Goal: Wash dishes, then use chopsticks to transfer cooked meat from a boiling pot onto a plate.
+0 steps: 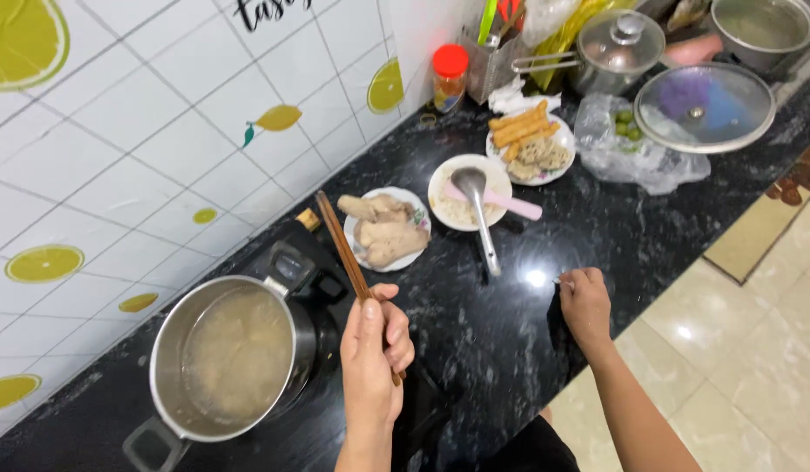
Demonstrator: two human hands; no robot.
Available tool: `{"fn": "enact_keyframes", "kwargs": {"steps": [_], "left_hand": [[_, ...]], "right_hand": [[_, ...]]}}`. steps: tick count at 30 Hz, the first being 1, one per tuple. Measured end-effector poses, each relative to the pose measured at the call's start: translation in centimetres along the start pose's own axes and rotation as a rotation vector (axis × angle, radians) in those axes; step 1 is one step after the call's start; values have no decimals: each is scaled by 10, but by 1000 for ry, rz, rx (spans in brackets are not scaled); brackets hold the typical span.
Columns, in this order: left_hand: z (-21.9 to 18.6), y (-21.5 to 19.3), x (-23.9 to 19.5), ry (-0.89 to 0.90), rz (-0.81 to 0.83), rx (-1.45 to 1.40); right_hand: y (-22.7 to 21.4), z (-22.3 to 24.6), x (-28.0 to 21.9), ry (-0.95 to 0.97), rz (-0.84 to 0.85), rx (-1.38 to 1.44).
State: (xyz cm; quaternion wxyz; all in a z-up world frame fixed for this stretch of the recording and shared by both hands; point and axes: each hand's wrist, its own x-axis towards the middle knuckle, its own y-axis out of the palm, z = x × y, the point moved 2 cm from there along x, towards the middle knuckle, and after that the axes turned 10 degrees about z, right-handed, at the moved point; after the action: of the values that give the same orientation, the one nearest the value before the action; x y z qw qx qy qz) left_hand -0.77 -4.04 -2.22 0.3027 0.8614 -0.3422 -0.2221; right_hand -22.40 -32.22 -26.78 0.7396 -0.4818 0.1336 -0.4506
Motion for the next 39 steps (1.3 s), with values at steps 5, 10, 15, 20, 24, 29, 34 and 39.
{"fn": "enact_keyframes", "kwargs": {"steps": [5, 10, 15, 20, 24, 29, 34, 39], "left_hand": [[54, 43, 58, 7, 29, 21], [139, 116, 138, -36, -32, 30], [235, 174, 219, -240, 22, 127], [293, 207, 286, -225, 108, 153], [324, 213, 320, -285, 54, 195], [338, 209, 329, -276, 14, 187], [330, 207, 327, -258, 8, 249], [336, 196, 329, -259, -3, 339]], "right_hand": [[-70, -7, 87, -50, 117, 50], [-119, -102, 186, -9, 137, 95], [-176, -162, 270, -126, -127, -23], [-171, -303, 293, 98, -236, 102], [-139, -368, 293, 683, -15, 866], [-108, -378, 294, 689, 150, 1243], [-115, -395, 288, 608, 31, 1185], [-139, -422, 263, 591, -59, 1191]]}}
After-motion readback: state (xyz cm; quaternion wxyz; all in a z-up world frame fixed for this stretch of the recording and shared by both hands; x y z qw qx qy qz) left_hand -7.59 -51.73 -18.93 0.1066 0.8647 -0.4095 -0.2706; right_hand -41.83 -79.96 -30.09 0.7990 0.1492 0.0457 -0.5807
